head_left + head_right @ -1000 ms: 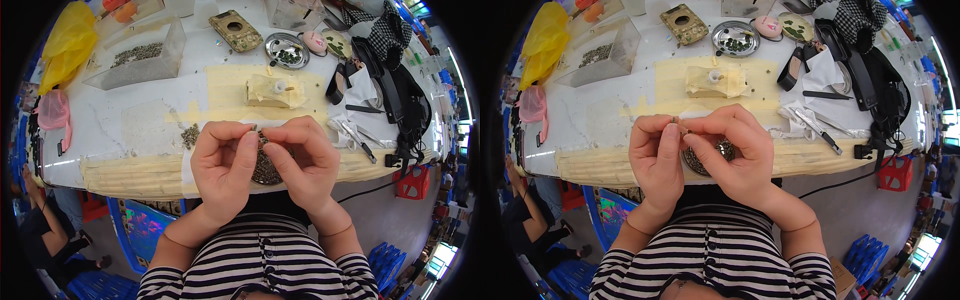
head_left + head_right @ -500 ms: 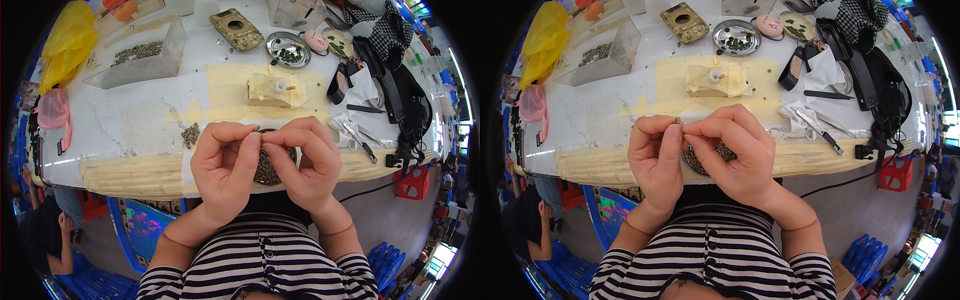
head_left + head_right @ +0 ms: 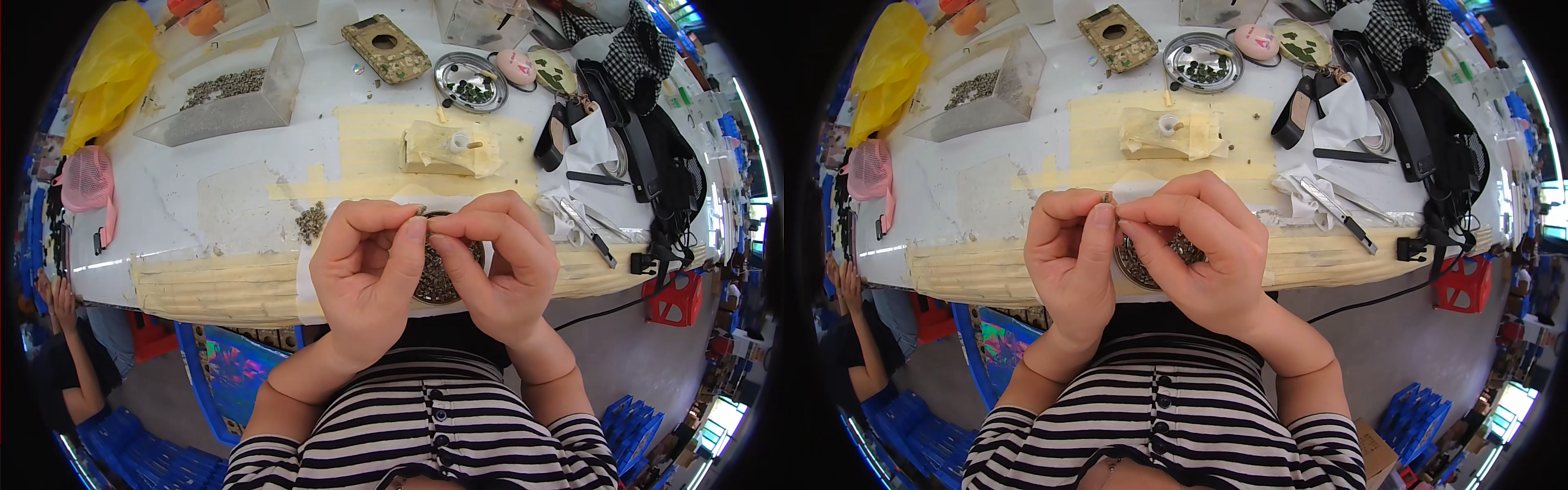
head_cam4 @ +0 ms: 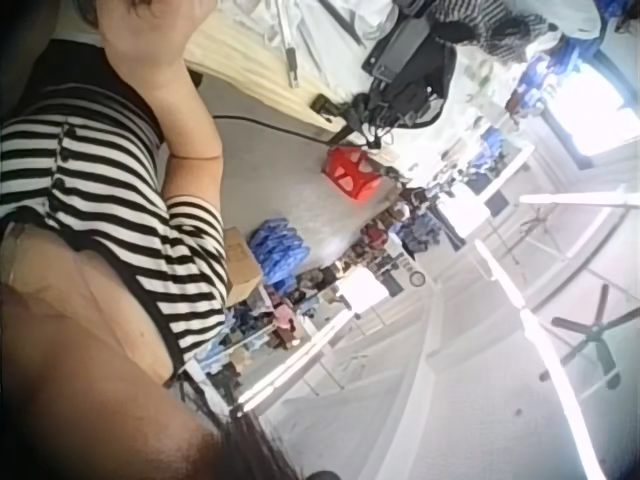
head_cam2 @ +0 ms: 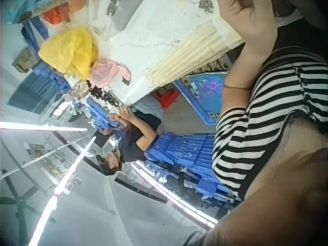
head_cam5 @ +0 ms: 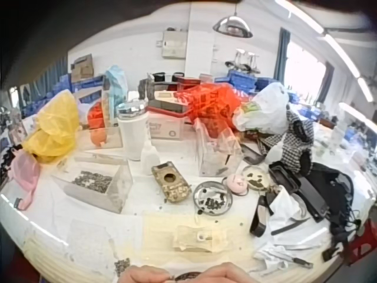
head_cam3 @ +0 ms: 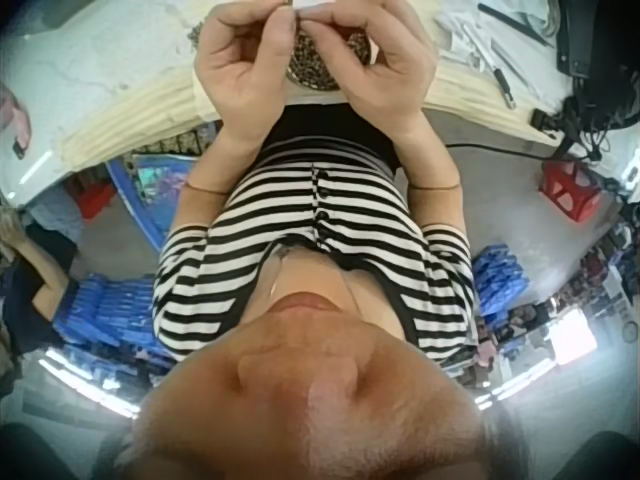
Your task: Assembling small metal components using tweezers at a workbench.
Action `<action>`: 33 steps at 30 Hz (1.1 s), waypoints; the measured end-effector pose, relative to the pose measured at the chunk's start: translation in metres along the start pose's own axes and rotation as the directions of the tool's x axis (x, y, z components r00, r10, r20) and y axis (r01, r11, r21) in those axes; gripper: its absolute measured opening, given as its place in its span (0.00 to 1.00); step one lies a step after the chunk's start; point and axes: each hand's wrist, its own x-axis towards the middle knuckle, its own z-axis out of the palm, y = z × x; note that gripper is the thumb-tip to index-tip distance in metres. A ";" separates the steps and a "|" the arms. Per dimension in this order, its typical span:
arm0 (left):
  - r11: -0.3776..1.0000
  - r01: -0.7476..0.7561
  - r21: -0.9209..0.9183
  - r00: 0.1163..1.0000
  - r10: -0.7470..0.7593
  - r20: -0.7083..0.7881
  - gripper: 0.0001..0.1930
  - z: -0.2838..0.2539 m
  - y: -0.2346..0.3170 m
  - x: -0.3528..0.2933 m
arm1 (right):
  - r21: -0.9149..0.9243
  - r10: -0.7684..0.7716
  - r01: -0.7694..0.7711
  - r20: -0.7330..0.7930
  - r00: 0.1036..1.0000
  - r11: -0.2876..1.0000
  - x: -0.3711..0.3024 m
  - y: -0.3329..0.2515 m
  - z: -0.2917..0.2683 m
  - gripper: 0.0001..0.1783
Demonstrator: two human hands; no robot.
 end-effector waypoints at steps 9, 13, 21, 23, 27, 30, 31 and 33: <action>0.995 -0.023 0.094 0.999 0.027 -0.044 0.08 -0.004 0.006 0.007 | -0.458 -0.169 0.115 -0.080 0.982 0.882 0.038 0.018 -0.031 0.11; 0.994 -0.004 0.109 0.998 0.012 -0.067 0.08 -0.002 0.006 0.006 | -0.519 -0.163 0.124 -0.030 0.986 0.845 0.044 0.021 -0.024 0.09; 0.968 -0.030 0.248 0.995 0.052 -0.082 0.05 -0.002 0.004 0.005 | -0.490 -0.284 0.163 -0.184 0.941 0.856 0.039 0.011 -0.025 0.09; 0.962 -0.043 0.269 0.996 0.064 -0.069 0.05 -0.002 0.003 0.004 | -0.399 -0.286 0.198 -0.176 0.942 0.896 0.034 0.003 -0.024 0.10; 0.953 -0.069 0.294 0.995 0.087 -0.049 0.05 -0.002 0.003 0.004 | -0.219 -0.288 0.265 -0.085 0.954 0.939 0.029 0.002 -0.025 0.07; 0.956 -0.082 0.283 0.995 0.097 -0.036 0.07 -0.003 0.003 0.003 | -0.156 -0.286 0.275 -0.056 0.957 0.949 0.025 0.006 -0.022 0.07; 0.960 -0.088 0.265 0.994 0.101 -0.033 0.09 -0.003 0.003 0.003 | -0.164 -0.294 0.283 -0.045 0.955 0.945 0.025 0.007 -0.021 0.07; 0.965 -0.094 0.246 0.994 0.105 -0.032 0.11 -0.003 0.003 0.002 | -0.174 -0.301 0.291 -0.032 0.953 0.941 0.024 0.007 -0.020 0.08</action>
